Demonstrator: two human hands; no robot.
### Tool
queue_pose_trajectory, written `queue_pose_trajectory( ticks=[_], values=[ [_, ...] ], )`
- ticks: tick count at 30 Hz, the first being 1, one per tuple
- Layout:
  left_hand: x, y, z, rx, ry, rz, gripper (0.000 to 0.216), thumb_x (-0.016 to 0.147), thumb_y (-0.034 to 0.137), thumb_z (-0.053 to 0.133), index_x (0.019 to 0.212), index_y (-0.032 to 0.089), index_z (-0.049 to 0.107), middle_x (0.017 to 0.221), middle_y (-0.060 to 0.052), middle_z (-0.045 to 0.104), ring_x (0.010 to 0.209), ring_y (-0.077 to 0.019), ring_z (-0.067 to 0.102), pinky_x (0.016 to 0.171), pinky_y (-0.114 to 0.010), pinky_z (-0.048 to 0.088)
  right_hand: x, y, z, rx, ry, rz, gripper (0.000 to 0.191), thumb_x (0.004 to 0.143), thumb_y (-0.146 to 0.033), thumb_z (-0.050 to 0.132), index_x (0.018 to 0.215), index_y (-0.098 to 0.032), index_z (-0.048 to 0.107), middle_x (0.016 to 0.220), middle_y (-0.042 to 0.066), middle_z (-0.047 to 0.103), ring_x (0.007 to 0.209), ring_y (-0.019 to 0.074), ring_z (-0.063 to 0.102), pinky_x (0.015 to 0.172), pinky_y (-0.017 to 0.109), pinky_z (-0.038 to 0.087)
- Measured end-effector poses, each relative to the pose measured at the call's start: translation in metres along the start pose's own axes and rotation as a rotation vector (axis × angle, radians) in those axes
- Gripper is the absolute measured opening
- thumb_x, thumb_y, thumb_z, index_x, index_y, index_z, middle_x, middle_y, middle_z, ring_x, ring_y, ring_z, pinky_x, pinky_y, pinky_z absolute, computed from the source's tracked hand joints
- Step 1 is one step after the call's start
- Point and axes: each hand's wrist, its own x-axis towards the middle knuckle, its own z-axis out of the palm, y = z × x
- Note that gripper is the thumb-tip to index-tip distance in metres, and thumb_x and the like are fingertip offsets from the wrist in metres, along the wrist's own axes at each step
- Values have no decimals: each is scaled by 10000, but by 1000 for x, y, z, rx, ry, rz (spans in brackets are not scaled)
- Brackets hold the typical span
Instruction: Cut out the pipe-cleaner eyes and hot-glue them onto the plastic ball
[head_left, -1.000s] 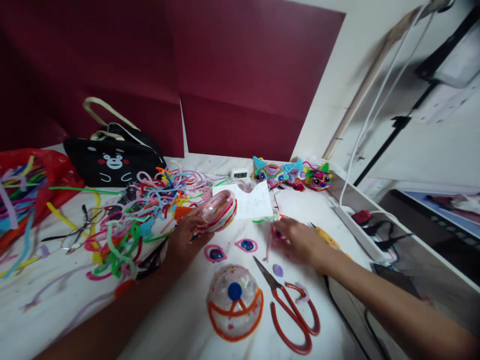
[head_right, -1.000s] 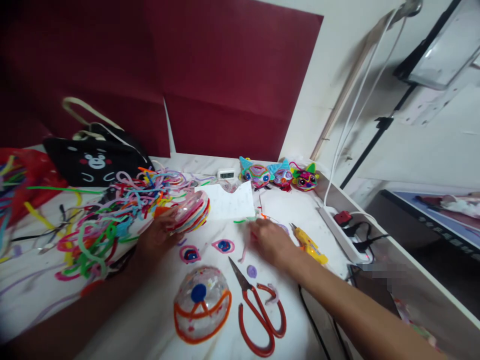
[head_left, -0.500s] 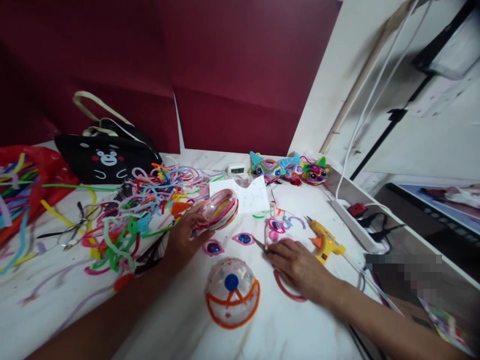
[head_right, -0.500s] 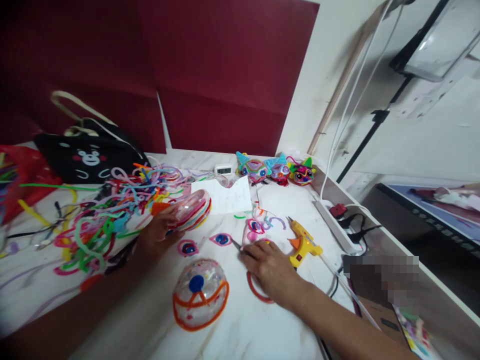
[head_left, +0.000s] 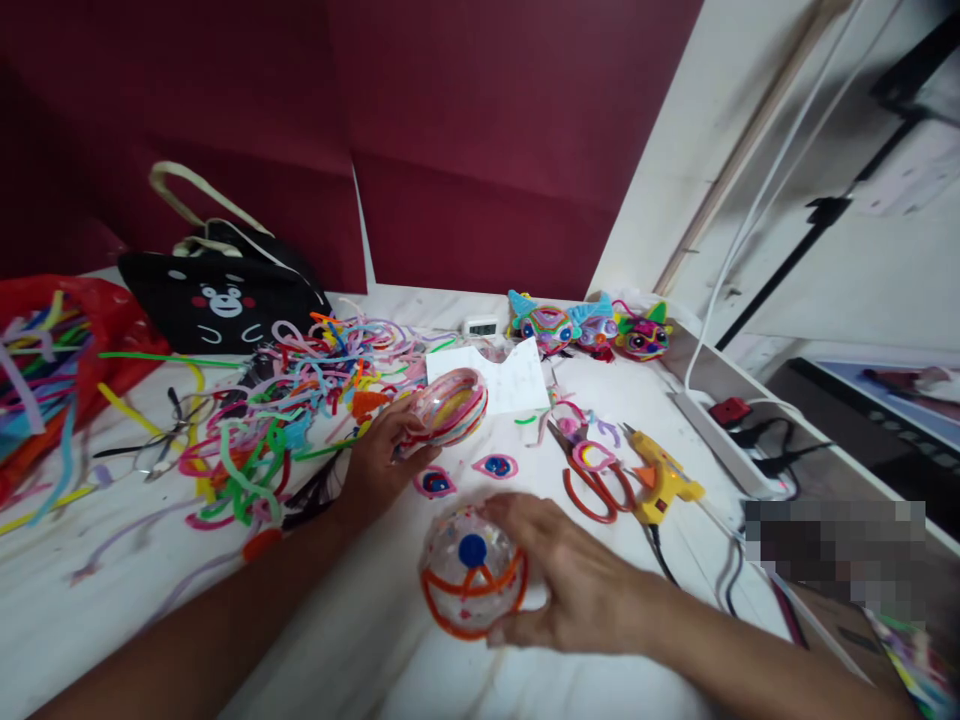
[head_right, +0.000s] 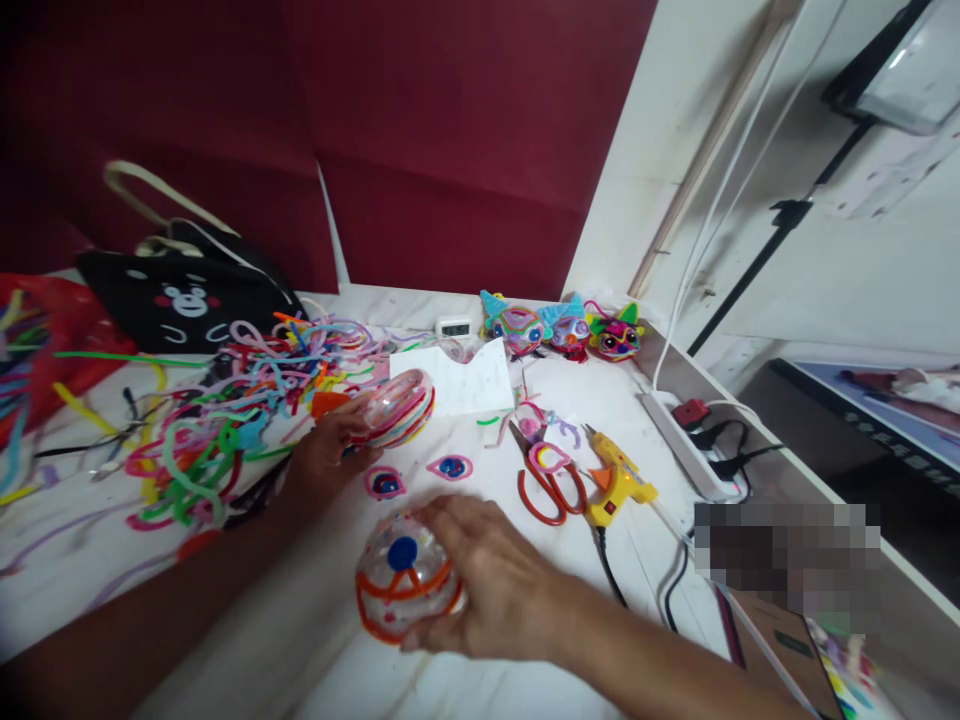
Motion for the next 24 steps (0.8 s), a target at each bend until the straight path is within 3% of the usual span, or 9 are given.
queue_pose_trajectory(
  ticks=[2, 7, 18, 22, 24],
  values=[
    [0, 1, -1, 0, -18, 28, 296, 842, 477, 687, 942, 210, 606, 1380, -138, 614, 1284, -312, 582, 1062, -454, 487, 2, -8, 17, -32, -11, -19, 1098, 622, -574, 866, 1507, -135, 387, 1503, 237, 451, 1367, 383, 447, 1122, 510, 381],
    [1, 6, -2, 49, -24, 68, 270, 797, 437, 727, 883, 204, 621, 1362, -156, 626, 1280, -324, 582, 1091, -483, 452, 9, 1, 38, -56, 43, -11, 1144, 587, -478, 885, 1526, -121, 338, 1436, 258, 477, 1302, 415, 480, 1077, 560, 408],
    [26, 8, 17, 296, -54, 249, 213, 791, 331, 727, 908, 178, 637, 1298, -171, 638, 1215, -312, 620, 1043, -443, 509, 6, 37, 14, -56, 142, 87, 1090, 595, -353, 894, 1499, -135, 325, 1386, 227, 523, 1276, 386, 528, 1065, 523, 454],
    [33, 5, 31, 313, -82, 273, 188, 787, 286, 729, 904, 180, 627, 1330, -173, 607, 1251, -309, 594, 1071, -444, 491, 5, 37, 6, 29, 118, 99, 1093, 585, -447, 911, 1480, -122, 375, 1431, 231, 500, 1318, 395, 493, 1095, 519, 427],
    [35, 2, 36, 319, -97, 277, 188, 796, 284, 727, 912, 180, 624, 1348, -178, 587, 1273, -311, 575, 1088, -451, 477, 6, 38, -3, 152, 129, 118, 934, 702, -535, 821, 1446, -128, 430, 1414, 205, 530, 1299, 352, 524, 1079, 477, 447]
  ],
)
